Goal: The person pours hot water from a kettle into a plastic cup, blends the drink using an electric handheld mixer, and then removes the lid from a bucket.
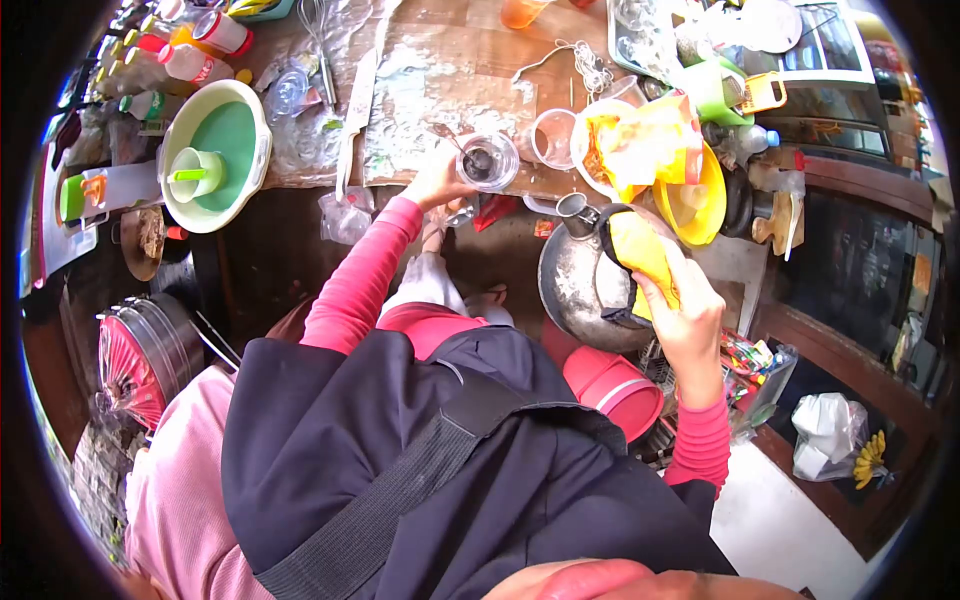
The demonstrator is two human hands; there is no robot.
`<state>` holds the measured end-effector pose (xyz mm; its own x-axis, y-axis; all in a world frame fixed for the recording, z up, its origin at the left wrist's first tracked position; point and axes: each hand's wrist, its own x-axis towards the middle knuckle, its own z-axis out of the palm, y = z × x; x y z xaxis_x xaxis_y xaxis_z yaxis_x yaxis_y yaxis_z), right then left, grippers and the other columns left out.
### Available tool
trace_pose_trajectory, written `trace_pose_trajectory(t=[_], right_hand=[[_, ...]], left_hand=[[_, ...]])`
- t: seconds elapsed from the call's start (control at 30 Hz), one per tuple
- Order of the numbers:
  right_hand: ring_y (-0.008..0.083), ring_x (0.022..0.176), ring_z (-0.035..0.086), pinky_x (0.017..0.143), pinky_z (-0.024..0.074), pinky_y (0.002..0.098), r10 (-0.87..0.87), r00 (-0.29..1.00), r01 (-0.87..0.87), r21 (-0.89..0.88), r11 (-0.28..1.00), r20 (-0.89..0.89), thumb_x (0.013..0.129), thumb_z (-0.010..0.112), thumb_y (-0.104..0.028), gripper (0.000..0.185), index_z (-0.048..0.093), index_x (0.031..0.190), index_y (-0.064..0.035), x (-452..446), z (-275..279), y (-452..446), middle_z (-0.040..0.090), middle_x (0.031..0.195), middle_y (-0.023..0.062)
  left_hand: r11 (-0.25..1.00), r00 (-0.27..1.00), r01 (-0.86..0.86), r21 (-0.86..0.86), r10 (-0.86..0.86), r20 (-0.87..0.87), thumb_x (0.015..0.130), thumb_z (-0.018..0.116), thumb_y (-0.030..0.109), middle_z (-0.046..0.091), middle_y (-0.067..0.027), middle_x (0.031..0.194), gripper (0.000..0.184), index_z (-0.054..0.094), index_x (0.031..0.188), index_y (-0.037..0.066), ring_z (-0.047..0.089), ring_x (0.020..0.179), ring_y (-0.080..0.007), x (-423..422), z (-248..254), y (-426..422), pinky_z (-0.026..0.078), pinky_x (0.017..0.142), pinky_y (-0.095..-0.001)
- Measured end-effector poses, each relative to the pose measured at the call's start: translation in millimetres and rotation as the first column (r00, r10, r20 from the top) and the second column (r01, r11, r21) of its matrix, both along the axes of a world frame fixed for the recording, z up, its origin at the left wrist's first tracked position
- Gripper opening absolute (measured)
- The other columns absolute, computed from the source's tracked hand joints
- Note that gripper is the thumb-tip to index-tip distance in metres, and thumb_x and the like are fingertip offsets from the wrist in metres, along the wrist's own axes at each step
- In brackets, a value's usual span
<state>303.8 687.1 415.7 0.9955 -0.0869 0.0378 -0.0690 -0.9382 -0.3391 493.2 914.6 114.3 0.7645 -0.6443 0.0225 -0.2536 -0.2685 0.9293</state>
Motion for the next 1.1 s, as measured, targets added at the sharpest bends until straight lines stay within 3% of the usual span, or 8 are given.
trace_pose_trajectory(t=[0.1, 0.3, 0.53, 0.7, 0.83, 0.9, 1.03, 1.1], right_hand=[[0.0353, 0.078, 0.063, 0.068, 0.0513, 0.0396, 0.026, 0.999, -0.026, -0.001, 1.0, -0.025, 0.079, 0.07, -0.016, 0.042, 0.057, 0.117, -0.0008, 17, 1, 9, 0.062, 0.092, 0.0181], [0.0366, 0.081, 0.063, 0.07, 0.052, 0.0402, 0.044, 0.998, -0.044, 0.015, 0.999, -0.051, 0.079, 0.069, -0.016, 0.041, 0.057, 0.116, -0.0001, 40, -3, 26, 0.063, 0.097, 0.0201], [0.0369, 0.085, 0.064, 0.073, 0.0523, 0.0399, 0.051, 0.994, -0.049, 0.026, 0.998, -0.096, 0.081, 0.067, -0.016, 0.041, 0.056, 0.117, -0.0002, 59, -7, 42, 0.062, 0.101, 0.0216], [0.0363, 0.09, 0.063, 0.077, 0.0519, 0.04, 0.03, 0.993, -0.024, 0.057, 0.998, -0.114, 0.081, 0.066, -0.014, 0.039, 0.056, 0.116, -0.0017, 65, -14, 49, 0.061, 0.106, 0.0202], [0.0361, 0.093, 0.062, 0.078, 0.0518, 0.0398, 0.031, 0.99, -0.022, 0.068, 0.997, -0.137, 0.081, 0.065, -0.013, 0.037, 0.056, 0.115, -0.0015, 69, -16, 51, 0.061, 0.107, 0.0197], [0.0359, 0.094, 0.062, 0.078, 0.0515, 0.04, 0.034, 0.987, -0.021, 0.084, 0.996, -0.159, 0.081, 0.065, -0.013, 0.036, 0.056, 0.114, -0.0013, 71, -18, 53, 0.061, 0.107, 0.0199], [0.036, 0.094, 0.062, 0.078, 0.0516, 0.0405, 0.041, 0.985, -0.032, 0.056, 0.998, -0.17, 0.081, 0.065, -0.014, 0.037, 0.056, 0.115, -0.001, 76, -19, 55, 0.061, 0.107, 0.02], [0.0367, 0.093, 0.062, 0.077, 0.0518, 0.0411, 0.035, 0.982, -0.031, 0.02, 0.999, -0.187, 0.081, 0.065, -0.014, 0.037, 0.056, 0.115, -0.0007, 77, -21, 55, 0.062, 0.105, 0.0208]], left_hand=[[0.998, 0.997, -0.021, 0.067, 0.016, 0.078, 0.06, 0.078, 0.021, 0.059, -0.0194, 0.113, 0.076, 0.047, 0.127, 0.001, 0.055, 0.108, -0.0325, 7, -9, -2, 0.042, 0.096, -0.0406], [0.999, 0.997, 0.032, -0.025, -0.03, 0.066, 0.06, 0.081, 0.023, 0.054, -0.0191, 0.121, 0.083, 0.043, 0.131, 0.003, 0.05, 0.115, -0.0313, 10, -11, -4, 0.038, 0.1, -0.0403], [1.0, 0.998, -0.003, -0.011, 0.003, 0.062, 0.061, 0.081, 0.022, 0.049, -0.0191, 0.128, 0.091, 0.034, 0.138, 0.006, 0.047, 0.119, -0.0317, 5, 4, 16, 0.037, 0.102, -0.0412], [0.992, 0.984, -0.068, 0.104, 0.05, 0.169, 0.072, 0.07, 0.018, 0.048, -0.0189, 0.13, 0.077, 0.034, 0.139, 0.009, 0.046, 0.121, -0.0343, -4, -15, 40, 0.038, 0.101, -0.0416], [0.992, 0.992, -0.099, 0.075, 0.092, 0.089, 0.077, 0.065, 0.016, 0.053, -0.0193, 0.124, 0.064, 0.04, 0.136, 0.013, 0.051, 0.114, -0.0349, -10, 2, 53, 0.041, 0.097, -0.0411], [0.986, 0.99, -0.107, 0.129, 0.095, 0.101, 0.08, 0.063, 0.014, 0.058, -0.0171, 0.115, 0.048, 0.049, 0.127, 0.013, 0.056, 0.107, -0.0336, -11, 1, 59, 0.044, 0.091, -0.0408], [0.978, 0.979, -0.149, 0.146, 0.126, 0.157, 0.082, 0.061, 0.011, 0.063, -0.0118, 0.107, 0.039, 0.055, 0.12, 0.012, 0.06, 0.093, -0.0258, -11, 2, 67, 0.047, 0.087, -0.036], [0.97, 0.989, -0.145, 0.193, 0.143, 0.024, 0.083, 0.06, 0.011, 0.064, -0.0104, 0.098, 0.03, 0.059, 0.113, 0.01, 0.06, 0.081, -0.0227, -11, 11, 72, 0.048, 0.077, -0.0337]])
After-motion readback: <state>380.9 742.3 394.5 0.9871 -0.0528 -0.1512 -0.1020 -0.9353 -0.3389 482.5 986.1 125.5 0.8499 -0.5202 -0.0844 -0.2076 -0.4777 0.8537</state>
